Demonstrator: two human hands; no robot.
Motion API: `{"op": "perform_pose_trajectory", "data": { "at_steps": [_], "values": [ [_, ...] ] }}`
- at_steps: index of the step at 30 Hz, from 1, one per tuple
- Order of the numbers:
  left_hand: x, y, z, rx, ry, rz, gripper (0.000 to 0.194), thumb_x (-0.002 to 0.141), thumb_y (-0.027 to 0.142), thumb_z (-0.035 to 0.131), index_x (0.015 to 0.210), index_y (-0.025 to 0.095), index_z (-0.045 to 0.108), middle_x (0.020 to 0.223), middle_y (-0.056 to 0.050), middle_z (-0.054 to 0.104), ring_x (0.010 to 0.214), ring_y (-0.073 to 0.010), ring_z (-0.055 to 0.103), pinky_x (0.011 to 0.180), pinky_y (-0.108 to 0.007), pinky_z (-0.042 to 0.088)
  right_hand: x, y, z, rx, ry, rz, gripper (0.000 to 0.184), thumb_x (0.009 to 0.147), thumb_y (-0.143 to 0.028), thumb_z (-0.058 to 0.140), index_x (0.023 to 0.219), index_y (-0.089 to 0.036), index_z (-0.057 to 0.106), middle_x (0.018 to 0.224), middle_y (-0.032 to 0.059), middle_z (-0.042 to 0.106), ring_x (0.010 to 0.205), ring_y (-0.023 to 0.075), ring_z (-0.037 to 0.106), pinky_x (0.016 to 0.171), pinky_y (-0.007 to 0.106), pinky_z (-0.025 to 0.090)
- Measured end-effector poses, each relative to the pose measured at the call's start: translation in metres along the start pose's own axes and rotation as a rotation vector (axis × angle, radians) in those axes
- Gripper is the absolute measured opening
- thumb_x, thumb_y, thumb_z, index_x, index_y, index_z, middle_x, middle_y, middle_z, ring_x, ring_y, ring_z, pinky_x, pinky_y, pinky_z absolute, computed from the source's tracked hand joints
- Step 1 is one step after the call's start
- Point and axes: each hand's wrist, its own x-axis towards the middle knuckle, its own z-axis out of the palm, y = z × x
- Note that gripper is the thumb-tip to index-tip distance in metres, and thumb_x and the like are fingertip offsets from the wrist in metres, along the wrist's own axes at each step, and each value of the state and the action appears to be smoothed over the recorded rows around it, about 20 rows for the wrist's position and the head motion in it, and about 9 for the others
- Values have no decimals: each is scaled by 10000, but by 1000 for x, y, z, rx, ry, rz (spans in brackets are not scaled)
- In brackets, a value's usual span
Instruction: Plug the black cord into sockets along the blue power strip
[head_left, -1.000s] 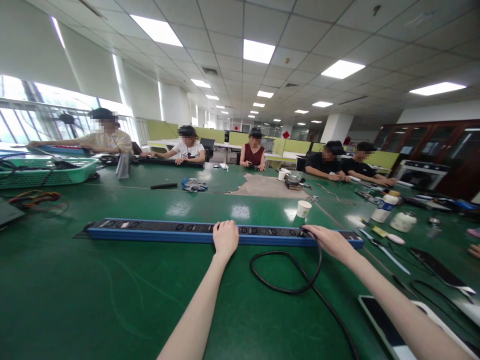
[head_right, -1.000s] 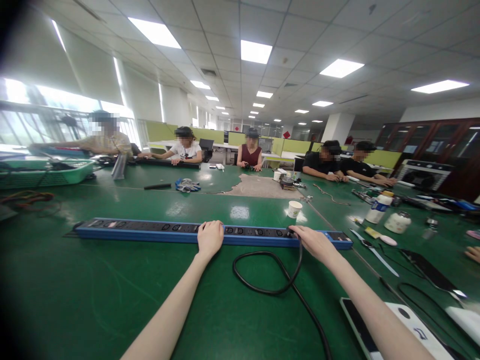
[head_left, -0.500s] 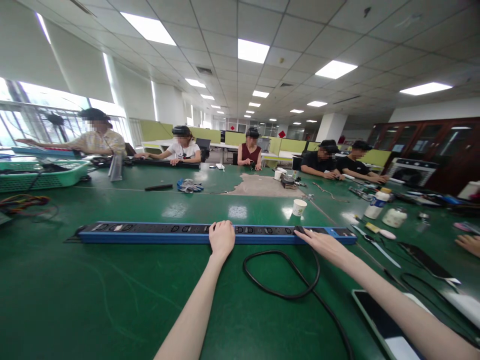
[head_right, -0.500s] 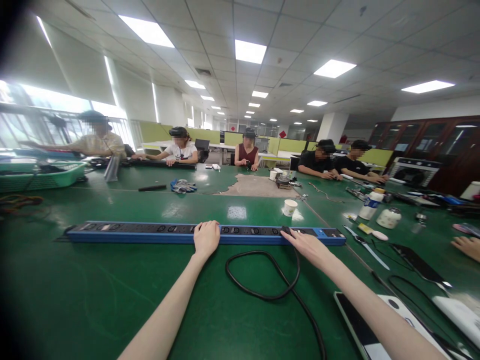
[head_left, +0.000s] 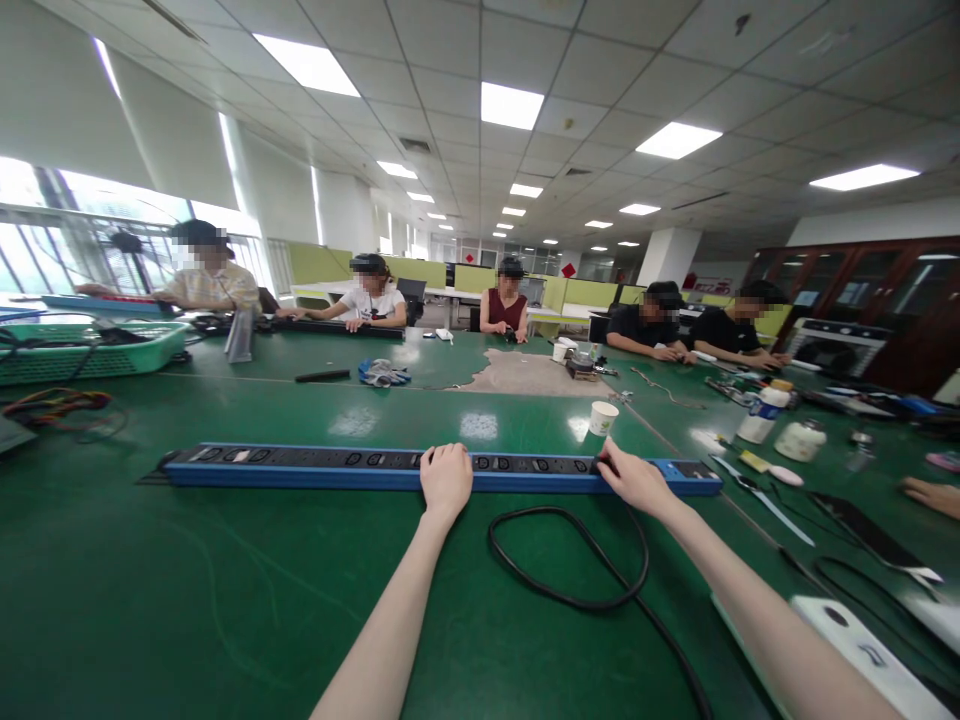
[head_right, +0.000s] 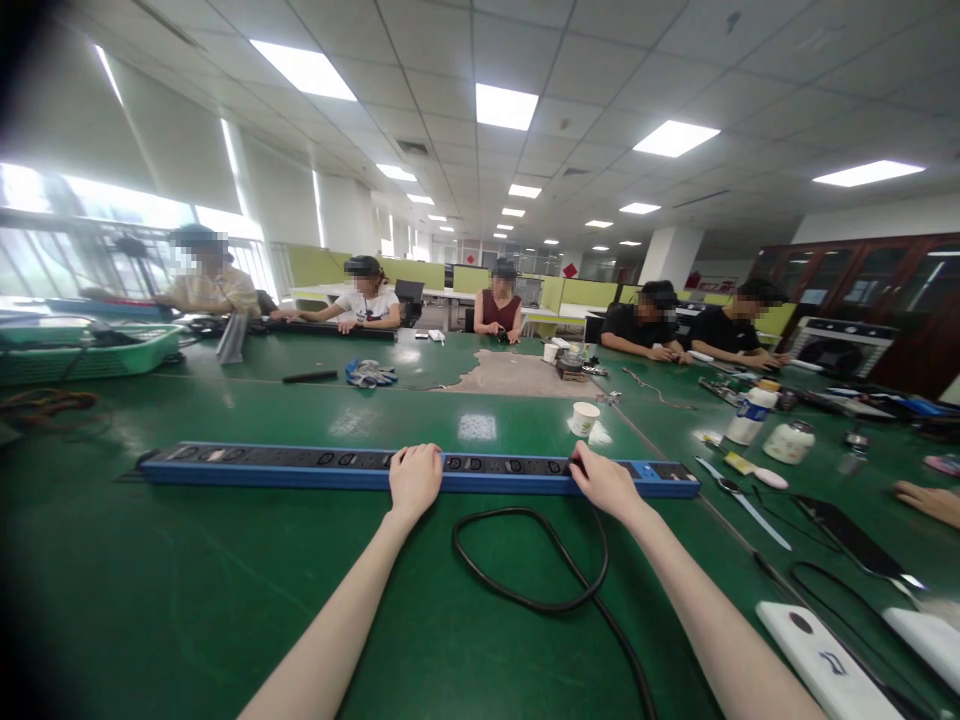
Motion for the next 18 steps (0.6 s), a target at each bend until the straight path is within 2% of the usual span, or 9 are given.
{"op": "perform_pose_trajectory", "data": {
  "at_steps": [2,4,7,9,13,15,18],
  "values": [
    [0,0,1,0,6,-3,320,1037,227,433,1015,226,752,1041,-95,774,1108,-261,659,1134,-431,333,-5,1,7,12,51,-11,224,1057,-416,423,1205,-282,527,1144,59,755,944,237,715,734,296,420],
    [0,0,1,0,2,-5,315,1033,222,439,1014,227,753,1045,-95,775,1110,-262,657,1135,-432,332,-5,1,7,8,35,-10,225,1049,-415,430,1199,-284,535,1120,57,758,933,242,712,714,296,408],
    [0,1,0,10,-1,-2,318,1035,220,435,1014,231,751,1039,-91,774,1107,-259,658,1132,-429,334,7,3,-6,-7,-52,-25,252,1032,-430,444,1188,-294,588,1015,41,758,895,248,706,690,295,392],
    [-1,1,0,13,5,3,320,1038,223,431,1010,233,750,1034,-87,773,1107,-258,660,1127,-428,336,18,9,-22,17,-54,-39,281,1024,-441,447,1193,-311,631,978,28,753,873,242,699,683,292,396],
    [0,1,-1,3,0,5,323,1037,227,431,1012,236,753,1039,-93,774,1111,-260,662,1125,-427,335,35,39,-55,241,119,31,351,1005,-486,467,1203,-301,690,823,15,726,765,215,673,671,292,461],
    [0,1,-1,-6,-7,2,327,1035,226,429,1021,238,756,1046,-96,775,1115,-261,662,1126,-427,335,35,61,-63,393,173,95,368,986,-487,485,1193,-275,703,844,31,745,731,204,679,680,300,511],
    [0,1,-2,-18,-10,-9,326,1033,225,430,1038,240,756,1059,-97,778,1126,-260,661,1125,-422,336,22,92,-62,616,72,206,378,941,-408,479,1235,-262,666,989,60,781,771,199,728,709,315,569]
  ]
}}
